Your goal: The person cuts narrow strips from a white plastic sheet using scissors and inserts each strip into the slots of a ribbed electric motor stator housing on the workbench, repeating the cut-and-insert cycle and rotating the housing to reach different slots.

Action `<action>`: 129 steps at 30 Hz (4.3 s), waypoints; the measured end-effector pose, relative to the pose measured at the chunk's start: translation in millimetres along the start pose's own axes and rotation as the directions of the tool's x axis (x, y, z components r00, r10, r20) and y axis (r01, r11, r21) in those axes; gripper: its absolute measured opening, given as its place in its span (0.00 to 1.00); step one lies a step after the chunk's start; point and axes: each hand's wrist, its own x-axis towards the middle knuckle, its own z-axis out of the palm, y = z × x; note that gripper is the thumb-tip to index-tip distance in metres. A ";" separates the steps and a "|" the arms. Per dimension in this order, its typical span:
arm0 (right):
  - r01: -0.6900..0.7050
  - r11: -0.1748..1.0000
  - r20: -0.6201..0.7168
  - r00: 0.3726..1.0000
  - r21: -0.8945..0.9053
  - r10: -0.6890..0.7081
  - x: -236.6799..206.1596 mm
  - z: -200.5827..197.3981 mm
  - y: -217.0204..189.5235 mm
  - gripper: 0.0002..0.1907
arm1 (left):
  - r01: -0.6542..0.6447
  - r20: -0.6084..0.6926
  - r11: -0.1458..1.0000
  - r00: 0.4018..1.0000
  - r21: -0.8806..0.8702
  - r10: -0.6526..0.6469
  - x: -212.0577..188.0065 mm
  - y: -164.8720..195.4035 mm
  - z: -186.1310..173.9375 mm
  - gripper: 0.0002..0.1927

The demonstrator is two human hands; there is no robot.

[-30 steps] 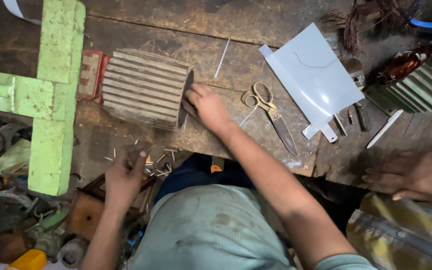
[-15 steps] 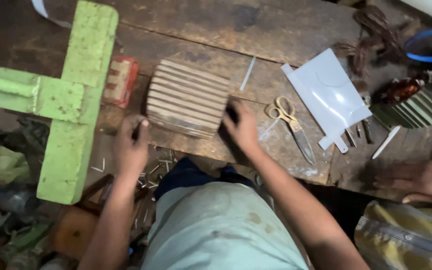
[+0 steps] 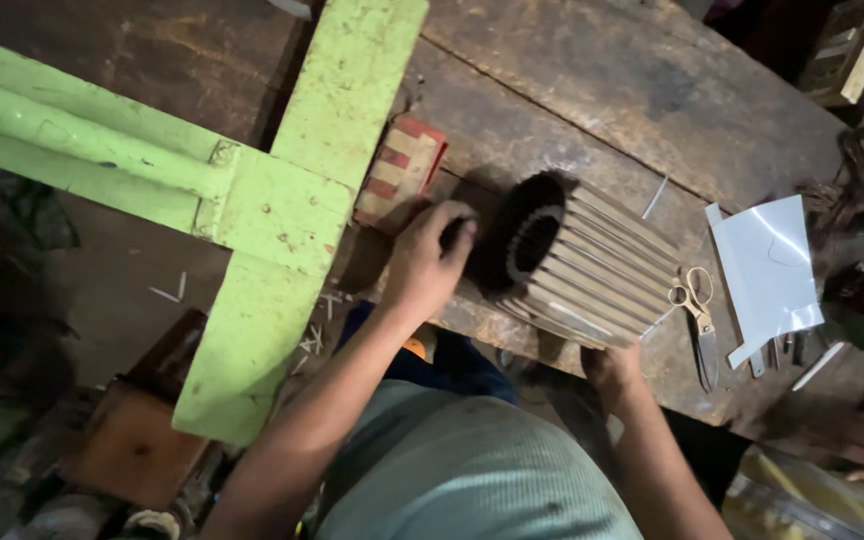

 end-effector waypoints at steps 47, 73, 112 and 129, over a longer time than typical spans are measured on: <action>0.357 0.584 0.194 0.926 -0.729 -0.323 -118.7 30.7 -58.8 0.22 | 0.064 0.361 0.907 0.904 0.417 -0.230 36.0 87.2 76.3 0.34; 0.818 0.423 0.385 0.562 -0.389 -0.732 -6.0 -33.3 -26.7 0.12 | 0.151 0.330 0.842 0.873 0.518 -0.360 68.7 125.1 137.5 0.37; 0.611 0.590 0.132 0.746 -0.528 -0.653 13.2 6.3 1.1 0.13 | 0.519 0.410 0.723 0.599 0.456 -0.688 101.0 10.4 108.0 0.24; 0.745 0.518 0.263 0.647 -0.421 -0.716 2.9 7.2 9.9 0.13 | 0.657 0.393 0.715 0.608 0.239 -0.690 108.2 -13.4 107.6 0.21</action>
